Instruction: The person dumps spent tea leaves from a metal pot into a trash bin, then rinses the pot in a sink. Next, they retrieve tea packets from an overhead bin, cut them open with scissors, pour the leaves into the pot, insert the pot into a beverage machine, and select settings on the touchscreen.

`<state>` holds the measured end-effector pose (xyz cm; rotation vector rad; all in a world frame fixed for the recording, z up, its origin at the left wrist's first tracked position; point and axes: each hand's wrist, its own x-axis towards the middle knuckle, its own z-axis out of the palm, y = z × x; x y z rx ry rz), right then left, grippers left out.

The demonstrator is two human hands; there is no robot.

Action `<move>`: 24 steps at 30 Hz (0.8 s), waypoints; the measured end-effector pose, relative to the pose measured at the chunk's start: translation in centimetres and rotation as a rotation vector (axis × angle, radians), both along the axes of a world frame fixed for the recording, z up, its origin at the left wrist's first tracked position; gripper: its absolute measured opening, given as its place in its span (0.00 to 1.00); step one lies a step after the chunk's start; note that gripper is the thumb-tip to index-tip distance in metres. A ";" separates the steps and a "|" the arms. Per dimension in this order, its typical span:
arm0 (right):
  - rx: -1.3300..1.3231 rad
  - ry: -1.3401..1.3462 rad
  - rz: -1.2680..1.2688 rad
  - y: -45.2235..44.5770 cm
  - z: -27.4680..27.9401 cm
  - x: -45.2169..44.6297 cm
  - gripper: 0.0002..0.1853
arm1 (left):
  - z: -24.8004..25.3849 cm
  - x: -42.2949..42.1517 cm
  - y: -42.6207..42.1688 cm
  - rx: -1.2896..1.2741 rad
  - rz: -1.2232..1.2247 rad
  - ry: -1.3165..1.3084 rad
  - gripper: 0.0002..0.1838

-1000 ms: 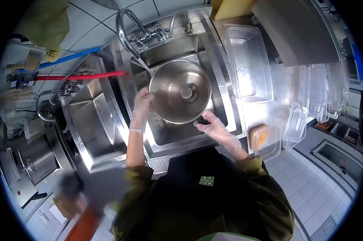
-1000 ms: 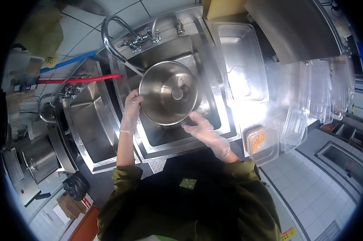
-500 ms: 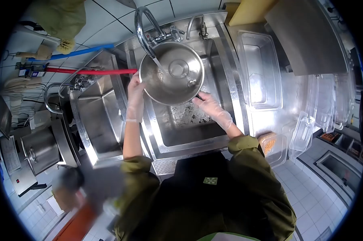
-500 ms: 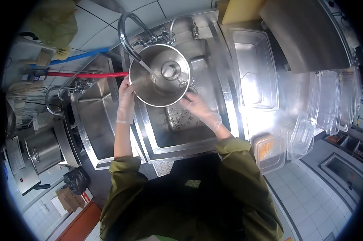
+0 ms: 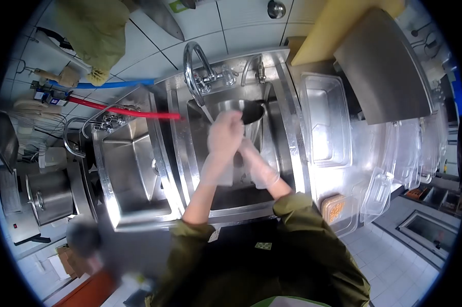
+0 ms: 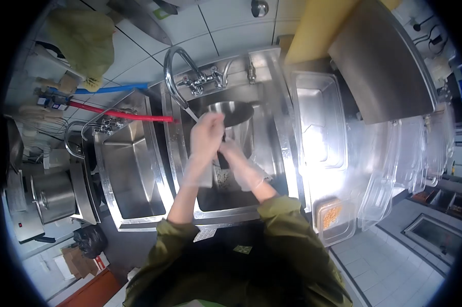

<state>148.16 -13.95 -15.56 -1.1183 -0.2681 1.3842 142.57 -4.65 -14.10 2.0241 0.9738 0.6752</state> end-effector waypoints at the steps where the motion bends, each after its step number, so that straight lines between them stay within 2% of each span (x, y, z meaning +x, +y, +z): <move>1: 0.019 0.044 -0.009 -0.3 -0.8 -0.9 0.10 | -0.7 2.6 1.0 0.004 0.030 -0.012 0.12; 2: -0.067 -0.022 0.097 -0.8 -1.9 -0.8 0.11 | -1.3 5.1 2.6 0.008 0.063 -0.030 0.14; 3: -0.155 -0.094 0.203 -1.5 -2.4 -0.6 0.13 | -1.5 6.9 4.1 -0.195 0.067 0.030 0.19; 4: -0.122 -0.089 0.129 -2.2 -1.8 -1.1 0.15 | -1.8 8.5 5.7 -0.396 0.068 0.083 0.24; 5: -0.092 -0.029 0.092 -2.7 -0.1 -1.4 0.13 | -5.6 10.1 7.4 -0.391 0.098 0.077 0.27; 6: -0.077 -0.056 0.091 -3.2 0.3 -1.4 0.10 | -4.4 9.6 7.4 -0.576 0.017 -0.060 0.28; 7: -0.087 0.058 0.113 -4.0 -2.0 -1.3 0.08 | -3.6 9.8 6.9 -0.705 0.003 -0.252 0.28; 8: 0.078 -0.031 0.039 -4.1 -3.1 -1.5 0.07 | -3.0 10.0 6.7 -0.828 -0.020 -0.443 0.28; 10: -0.043 0.009 -0.043 -4.7 -2.6 -1.3 0.09 | -5.0 11.2 7.7 -0.945 -0.067 -0.503 0.27; 11: -0.061 0.058 -0.070 -5.0 -3.3 -1.0 0.09 | -5.1 12.4 8.2 -1.124 0.055 -0.626 0.23; 13: -0.170 0.210 -0.145 -5.0 -4.5 -0.1 0.15 | -5.9 13.4 8.8 -1.234 0.000 -0.862 0.19; 14: -0.267 0.229 -0.167 -4.5 -2.9 0.4 0.12 | -9.5 13.2 9.2 -0.949 -0.129 -0.825 0.18; 15: -0.100 0.419 -0.121 -4.2 -4.0 1.6 0.11 | -13.0 13.0 9.6 -0.660 -0.207 -0.802 0.18; 16: 0.057 0.616 -0.060 -3.8 -5.6 2.8 0.10 | -12.8 12.3 10.0 -0.405 -0.266 -0.590 0.17; 17: -0.014 0.589 -0.106 -3.0 -5.9 3.4 0.11 | -12.4 11.6 10.4 -0.136 -0.296 -0.398 0.17; 19: -0.120 0.610 -0.132 -1.8 -7.7 5.0 0.14 | -7.3 7.4 8.3 0.052 -0.399 -0.278 0.15; 21: -0.165 0.736 -0.089 -1.5 -8.9 6.1 0.14 | -2.7 2.7 3.7 0.028 -0.364 -0.236 0.11; 22: -0.171 0.811 -0.069 -1.3 -8.8 6.2 0.14 | -0.2 0.4 1.7 -0.160 -0.296 -0.123 0.09; 24: -0.137 0.732 -0.061 -1.4 -8.5 5.5 0.16 | 5.9 -5.8 -1.6 -0.486 -0.424 -0.147 0.10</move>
